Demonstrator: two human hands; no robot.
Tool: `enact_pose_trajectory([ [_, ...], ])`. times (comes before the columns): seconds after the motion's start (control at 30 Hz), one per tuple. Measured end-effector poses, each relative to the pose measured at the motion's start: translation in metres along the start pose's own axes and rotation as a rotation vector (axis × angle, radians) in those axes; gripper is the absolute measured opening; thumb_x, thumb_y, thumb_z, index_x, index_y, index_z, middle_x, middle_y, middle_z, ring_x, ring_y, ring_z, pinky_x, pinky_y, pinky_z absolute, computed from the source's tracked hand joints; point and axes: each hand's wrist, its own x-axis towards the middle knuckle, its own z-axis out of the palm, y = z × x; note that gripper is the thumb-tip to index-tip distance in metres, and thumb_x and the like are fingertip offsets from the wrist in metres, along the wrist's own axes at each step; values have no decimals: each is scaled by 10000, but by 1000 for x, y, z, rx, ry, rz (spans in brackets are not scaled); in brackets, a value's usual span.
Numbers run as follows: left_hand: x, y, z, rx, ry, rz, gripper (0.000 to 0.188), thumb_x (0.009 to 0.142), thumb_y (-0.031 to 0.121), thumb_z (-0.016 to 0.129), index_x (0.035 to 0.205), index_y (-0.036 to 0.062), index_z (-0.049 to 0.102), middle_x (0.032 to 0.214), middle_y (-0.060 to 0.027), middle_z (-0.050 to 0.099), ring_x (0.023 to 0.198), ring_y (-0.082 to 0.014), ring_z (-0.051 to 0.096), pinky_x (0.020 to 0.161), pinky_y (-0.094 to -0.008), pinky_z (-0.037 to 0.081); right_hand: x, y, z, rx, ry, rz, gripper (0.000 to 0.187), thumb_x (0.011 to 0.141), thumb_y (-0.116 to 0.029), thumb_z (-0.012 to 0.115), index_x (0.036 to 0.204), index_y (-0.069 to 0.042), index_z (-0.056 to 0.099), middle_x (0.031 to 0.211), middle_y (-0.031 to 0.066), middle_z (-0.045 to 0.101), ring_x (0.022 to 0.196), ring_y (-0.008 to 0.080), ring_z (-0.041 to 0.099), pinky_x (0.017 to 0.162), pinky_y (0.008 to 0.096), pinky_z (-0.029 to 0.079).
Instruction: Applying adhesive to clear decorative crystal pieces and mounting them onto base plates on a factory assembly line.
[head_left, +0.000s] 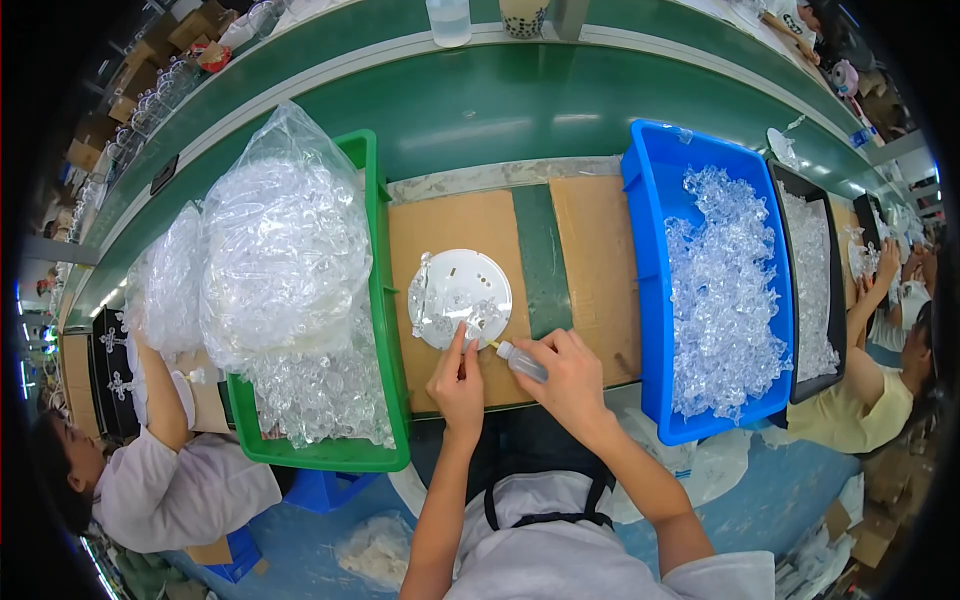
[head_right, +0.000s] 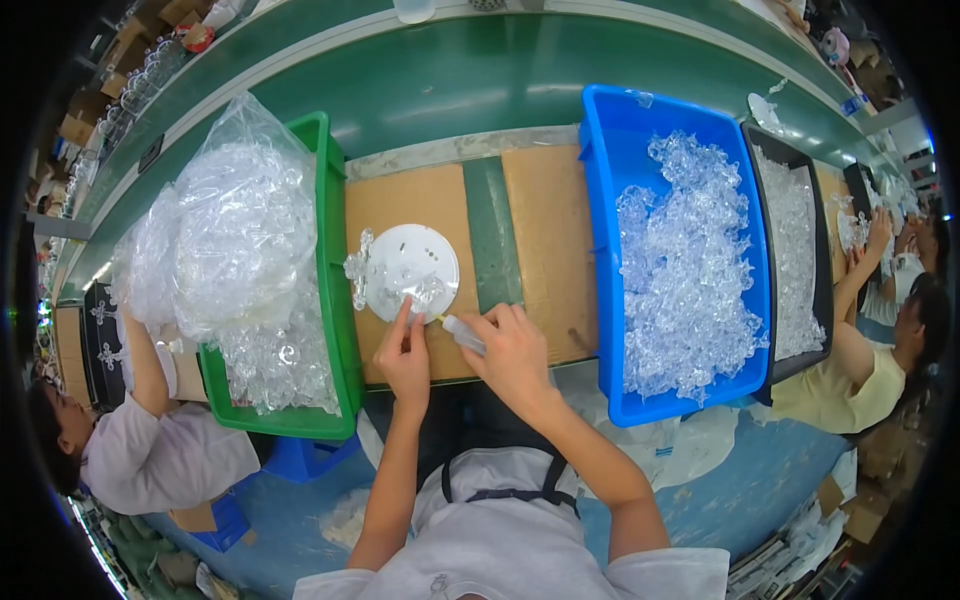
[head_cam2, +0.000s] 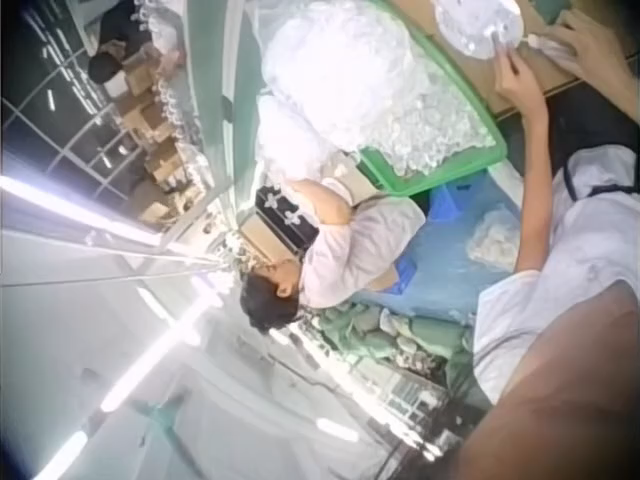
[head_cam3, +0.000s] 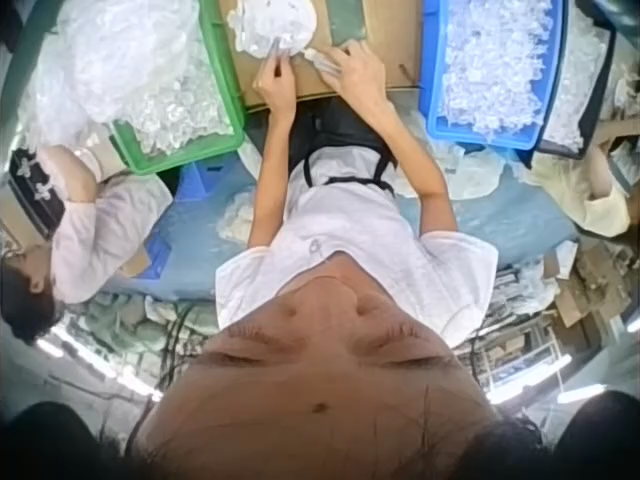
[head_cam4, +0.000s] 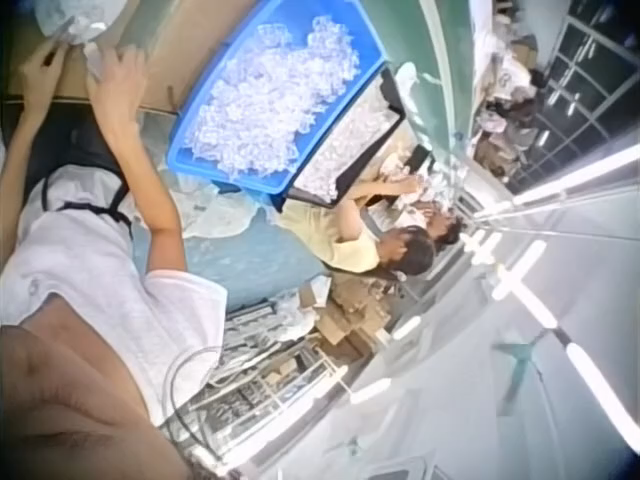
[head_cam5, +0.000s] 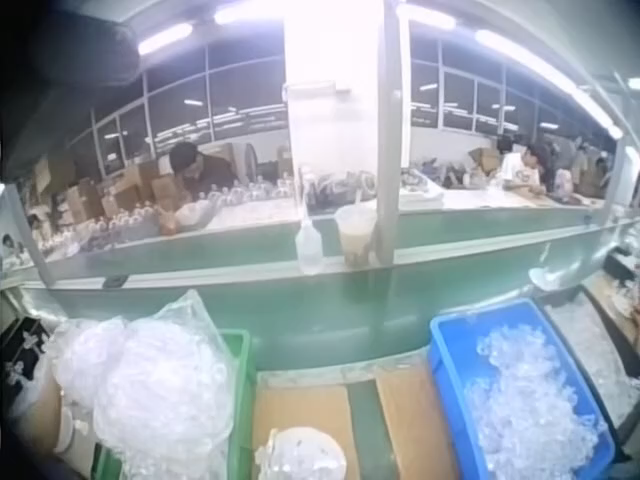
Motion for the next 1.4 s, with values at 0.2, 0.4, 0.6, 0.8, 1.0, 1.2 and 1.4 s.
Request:
enact_pose_trajectory([
  [0.2, 1, -2, 3, -21, 34, 39, 298, 812, 6, 626, 1109, 38, 633, 667, -94, 554, 532, -138, 462, 496, -272, 398, -1, 0, 2, 4, 14, 22, 332, 641, -166, 738, 968, -148, 679, 753, 42, 516, 735, 215, 546, 604, 330, 468],
  [0.4, 1, -2, 3, -29, 44, 40, 297, 814, 13, 631, 1110, 45, 637, 630, -54, 518, 525, -89, 398, 476, -237, 361, 2, 1, -3, -9, 15, 89, 334, 639, -182, 738, 964, -133, 679, 742, 49, 512, 729, 216, 550, 591, 340, 465],
  [0.6, 0, -4, 4, -36, 47, 44, 297, 821, 17, 627, 1116, 44, 634, 631, -46, 509, 522, -81, 380, 466, -234, 347, 3, 3, -2, -9, 54, 118, 322, 639, -181, 732, 953, -126, 685, 713, 53, 520, 706, 224, 558, 584, 346, 465],
  [0.8, 0, -3, 4, -55, 38, 17, 297, 823, 17, 626, 1119, 39, 632, 629, -25, 476, 525, -66, 353, 453, -222, 319, 5, 3, -2, -22, 56, 142, 326, 642, -195, 731, 959, -127, 687, 698, 56, 516, 704, 224, 559, 578, 350, 464],
  [1.0, 0, -3, 4, -35, 46, 37, 296, 821, 18, 630, 1117, 39, 634, 624, -34, 485, 521, -71, 364, 458, -225, 330, 4, 3, -3, -29, 45, 161, 330, 636, -203, 738, 956, -140, 689, 711, 50, 517, 713, 223, 558, 586, 352, 465],
  [1.2, -1, -2, 5, 73, 63, 153, 309, 809, 3, 637, 1116, 38, 632, 628, -106, 518, 500, -131, 406, 494, -259, 394, -6, 1, -4, 21, -10, 136, 351, 627, -203, 745, 965, -139, 675, 736, 51, 515, 736, 227, 554, 608, 349, 465],
  [1.4, -4, -4, 3, 92, 44, 143, 322, 809, -7, 630, 1128, 39, 622, 634, -133, 510, 495, -167, 424, 506, -273, 406, -13, -9, 3, 71, 32, 159, 348, 634, -217, 749, 958, -122, 666, 732, 62, 514, 740, 240, 553, 619, 346, 455],
])
